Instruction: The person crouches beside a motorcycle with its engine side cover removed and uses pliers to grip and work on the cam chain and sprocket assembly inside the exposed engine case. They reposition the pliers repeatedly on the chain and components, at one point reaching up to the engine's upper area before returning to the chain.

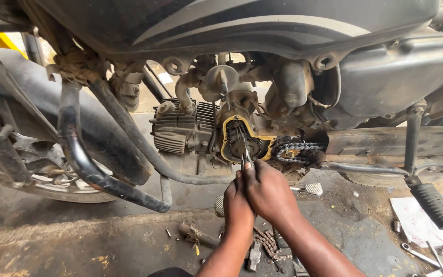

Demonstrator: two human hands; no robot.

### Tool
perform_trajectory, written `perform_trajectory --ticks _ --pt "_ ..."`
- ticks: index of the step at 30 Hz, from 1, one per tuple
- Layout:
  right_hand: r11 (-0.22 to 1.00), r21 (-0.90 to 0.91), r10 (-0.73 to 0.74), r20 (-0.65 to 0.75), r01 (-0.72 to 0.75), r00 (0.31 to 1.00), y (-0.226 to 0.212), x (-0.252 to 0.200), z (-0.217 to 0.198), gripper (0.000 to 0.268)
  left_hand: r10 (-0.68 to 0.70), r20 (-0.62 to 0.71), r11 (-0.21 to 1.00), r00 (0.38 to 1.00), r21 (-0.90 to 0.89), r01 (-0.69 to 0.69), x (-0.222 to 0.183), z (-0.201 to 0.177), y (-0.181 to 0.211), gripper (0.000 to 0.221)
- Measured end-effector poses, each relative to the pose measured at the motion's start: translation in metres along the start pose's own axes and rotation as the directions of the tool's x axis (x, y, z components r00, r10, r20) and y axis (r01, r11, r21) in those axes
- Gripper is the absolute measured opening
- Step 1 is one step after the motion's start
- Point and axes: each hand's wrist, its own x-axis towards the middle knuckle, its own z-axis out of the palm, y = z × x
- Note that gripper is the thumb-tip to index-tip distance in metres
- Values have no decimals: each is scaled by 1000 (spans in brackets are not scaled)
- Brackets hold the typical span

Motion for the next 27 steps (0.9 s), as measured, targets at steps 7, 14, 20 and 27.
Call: perform_trajectory --ticks 7,14,20,27 --pt "998 -52 33 54 -30 998 -5 14 -3 47 -103 103 956 989 -263 127 4 5 2 52" --pt "997 3 81 70 -81 994 -8 14 -1 46 -50 9 938 999 -343 50 -4 8 15 50" --pt "993 97 63 45 -67 997 2 17 10 44 39 -70 987 997 -151 -49 -3 1 20 48" --pt "987 133 83 51 -89 995 6 18 14 43 163 -124 987 979 9 -163 7 1 9 48"
